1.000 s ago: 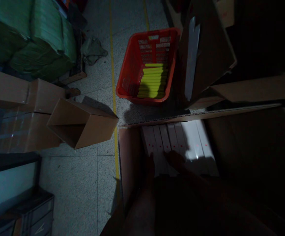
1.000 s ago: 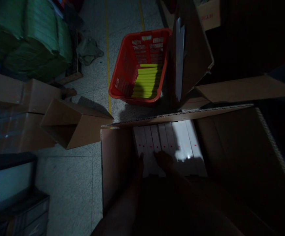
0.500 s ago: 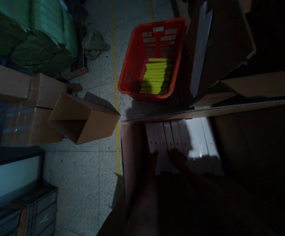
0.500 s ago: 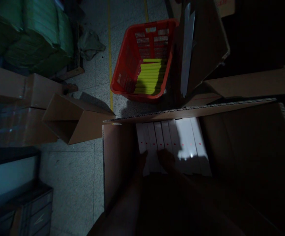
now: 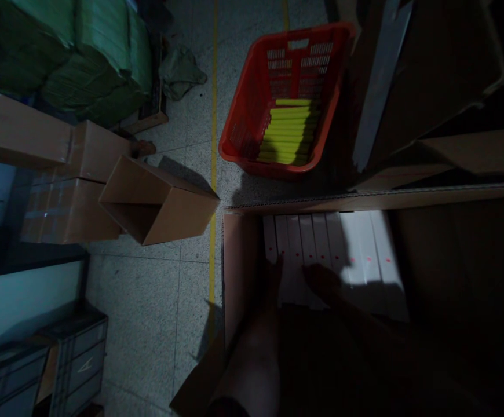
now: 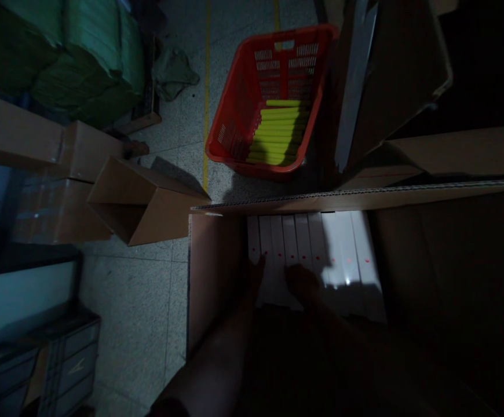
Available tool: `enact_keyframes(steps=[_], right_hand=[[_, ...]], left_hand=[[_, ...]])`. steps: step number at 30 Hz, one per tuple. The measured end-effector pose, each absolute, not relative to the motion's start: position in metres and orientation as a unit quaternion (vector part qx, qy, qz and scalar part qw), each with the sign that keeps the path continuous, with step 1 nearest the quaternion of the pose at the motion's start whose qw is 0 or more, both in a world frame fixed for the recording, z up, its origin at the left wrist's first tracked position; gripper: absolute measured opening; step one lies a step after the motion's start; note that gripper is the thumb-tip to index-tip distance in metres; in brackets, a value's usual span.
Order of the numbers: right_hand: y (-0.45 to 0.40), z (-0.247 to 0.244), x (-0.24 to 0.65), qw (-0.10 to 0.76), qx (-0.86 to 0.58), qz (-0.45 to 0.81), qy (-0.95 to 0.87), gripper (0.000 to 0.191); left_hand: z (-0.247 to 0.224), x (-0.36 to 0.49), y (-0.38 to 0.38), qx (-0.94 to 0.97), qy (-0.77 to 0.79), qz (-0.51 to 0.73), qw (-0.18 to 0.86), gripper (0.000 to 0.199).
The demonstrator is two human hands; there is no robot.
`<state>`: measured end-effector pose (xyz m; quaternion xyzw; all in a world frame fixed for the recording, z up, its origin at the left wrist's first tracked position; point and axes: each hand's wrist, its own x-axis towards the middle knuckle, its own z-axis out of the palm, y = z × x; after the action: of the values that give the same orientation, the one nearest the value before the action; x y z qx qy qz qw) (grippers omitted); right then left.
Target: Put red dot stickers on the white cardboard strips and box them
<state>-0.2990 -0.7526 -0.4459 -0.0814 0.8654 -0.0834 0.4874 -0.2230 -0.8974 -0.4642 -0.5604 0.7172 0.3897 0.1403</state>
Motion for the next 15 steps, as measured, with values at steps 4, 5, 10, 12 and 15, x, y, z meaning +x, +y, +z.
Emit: enact_keyframes(steps=[4, 5, 10, 12, 15], right_hand=[[-0.752, -0.443, -0.293, 0.501, -0.086, -0.083, 0.857, 0.035], [-0.751, -0.443, -0.29, 0.505, -0.088, -0.084, 0.854, 0.032], [-0.743, -0.446, -0.275, 0.512, -0.077, -0.09, 0.851, 0.03], [-0.74, -0.45, -0.275, 0.517, -0.07, -0.089, 0.848, 0.029], [-0.737, -0.452, -0.279, 0.531, -0.062, -0.086, 0.841, 0.029]], left_hand=[[-0.469, -0.226, -0.889, -0.556, 0.763, 0.297, 0.142, 0.068], [-0.47, -0.227, -0.888, -0.558, 0.767, 0.285, 0.139, 0.068], [-0.477, -0.229, -0.885, -0.56, 0.78, 0.243, 0.138, 0.067], [-0.479, -0.229, -0.886, -0.559, 0.78, 0.246, 0.134, 0.068], [-0.478, -0.23, -0.889, -0.541, 0.793, 0.251, 0.128, 0.07]])
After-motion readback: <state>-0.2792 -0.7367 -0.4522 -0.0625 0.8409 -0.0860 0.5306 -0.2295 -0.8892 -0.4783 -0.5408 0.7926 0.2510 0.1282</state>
